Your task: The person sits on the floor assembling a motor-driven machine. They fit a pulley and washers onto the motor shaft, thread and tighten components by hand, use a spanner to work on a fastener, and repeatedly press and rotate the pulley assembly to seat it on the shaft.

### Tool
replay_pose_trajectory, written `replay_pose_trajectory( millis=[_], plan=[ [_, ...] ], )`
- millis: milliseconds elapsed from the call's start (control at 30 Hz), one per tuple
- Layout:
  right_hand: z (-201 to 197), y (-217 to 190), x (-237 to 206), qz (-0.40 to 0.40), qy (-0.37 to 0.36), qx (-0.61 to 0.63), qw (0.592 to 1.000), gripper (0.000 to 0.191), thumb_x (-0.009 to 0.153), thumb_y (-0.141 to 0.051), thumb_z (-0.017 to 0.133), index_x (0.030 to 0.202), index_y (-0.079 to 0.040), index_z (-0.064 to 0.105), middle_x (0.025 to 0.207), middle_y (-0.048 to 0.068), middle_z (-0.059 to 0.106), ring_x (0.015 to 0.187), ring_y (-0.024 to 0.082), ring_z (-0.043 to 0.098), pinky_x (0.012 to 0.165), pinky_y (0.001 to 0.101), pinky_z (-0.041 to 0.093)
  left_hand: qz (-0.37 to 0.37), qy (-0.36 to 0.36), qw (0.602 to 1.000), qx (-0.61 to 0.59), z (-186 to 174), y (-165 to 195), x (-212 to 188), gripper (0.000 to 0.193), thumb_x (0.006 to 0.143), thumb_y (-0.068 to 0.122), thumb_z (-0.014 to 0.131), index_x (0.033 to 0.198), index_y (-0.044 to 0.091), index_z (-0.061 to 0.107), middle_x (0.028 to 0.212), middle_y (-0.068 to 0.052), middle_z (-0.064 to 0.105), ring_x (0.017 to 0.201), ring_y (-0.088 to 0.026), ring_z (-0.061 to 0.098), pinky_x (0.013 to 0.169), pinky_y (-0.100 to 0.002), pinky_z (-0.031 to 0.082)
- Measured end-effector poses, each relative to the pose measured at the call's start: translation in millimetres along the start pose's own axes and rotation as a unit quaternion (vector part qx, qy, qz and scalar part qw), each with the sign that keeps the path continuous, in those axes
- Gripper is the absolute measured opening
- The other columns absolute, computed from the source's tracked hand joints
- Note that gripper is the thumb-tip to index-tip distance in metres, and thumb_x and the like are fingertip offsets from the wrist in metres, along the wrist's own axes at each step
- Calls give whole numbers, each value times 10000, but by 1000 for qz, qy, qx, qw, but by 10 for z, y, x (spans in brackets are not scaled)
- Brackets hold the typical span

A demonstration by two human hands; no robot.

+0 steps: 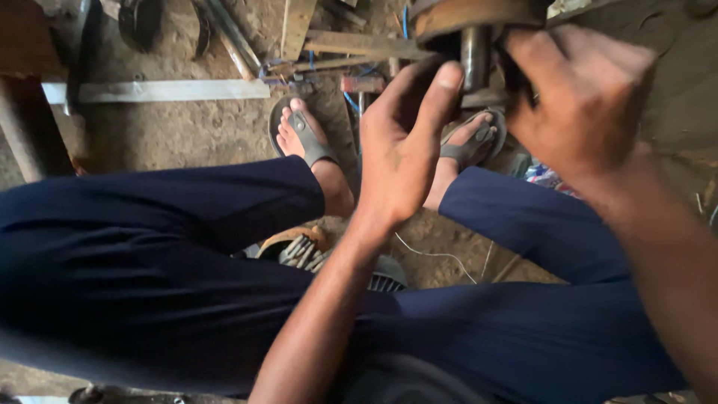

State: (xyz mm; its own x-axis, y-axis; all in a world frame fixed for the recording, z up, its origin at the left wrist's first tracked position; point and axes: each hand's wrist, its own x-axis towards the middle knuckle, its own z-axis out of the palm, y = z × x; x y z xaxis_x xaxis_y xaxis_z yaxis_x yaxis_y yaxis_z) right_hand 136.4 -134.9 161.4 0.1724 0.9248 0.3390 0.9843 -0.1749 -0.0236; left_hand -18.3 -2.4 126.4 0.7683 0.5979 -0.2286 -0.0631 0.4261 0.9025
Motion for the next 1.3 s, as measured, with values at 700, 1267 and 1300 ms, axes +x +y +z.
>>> replay_pose_trajectory(
  millis=[700, 1267, 1300],
  plan=[
    [270, -244, -671, 232, 70, 357, 902, 491, 1067, 95, 732, 1419, 35, 395, 1336, 107, 580, 1200, 182, 641, 1049, 274, 561, -107, -202, 955, -190, 17, -1112, 504, 173, 972, 108, 709, 1066, -24, 769, 874, -74, 759, 748, -114, 714, 646, -251, 582],
    [350, -10, -832, 309, 189, 413, 836, 340, 1063, 151, 778, 1353, 72, 619, 1224, 103, 619, 1103, 207, 583, 985, 335, 511, -127, -131, 975, -124, -275, -936, 440, 261, 924, 236, 673, 1028, 21, 778, 817, -55, 761, 687, -145, 717, 599, -296, 594],
    [411, 26, -835, 315, 209, 418, 826, 366, 1045, 150, 792, 1354, 65, 614, 1238, 102, 628, 1109, 205, 590, 987, 335, 515, -127, -127, 975, -134, -307, -909, 408, 269, 924, 244, 671, 1033, 22, 776, 823, -56, 760, 693, -146, 716, 605, -299, 593]
  ],
)
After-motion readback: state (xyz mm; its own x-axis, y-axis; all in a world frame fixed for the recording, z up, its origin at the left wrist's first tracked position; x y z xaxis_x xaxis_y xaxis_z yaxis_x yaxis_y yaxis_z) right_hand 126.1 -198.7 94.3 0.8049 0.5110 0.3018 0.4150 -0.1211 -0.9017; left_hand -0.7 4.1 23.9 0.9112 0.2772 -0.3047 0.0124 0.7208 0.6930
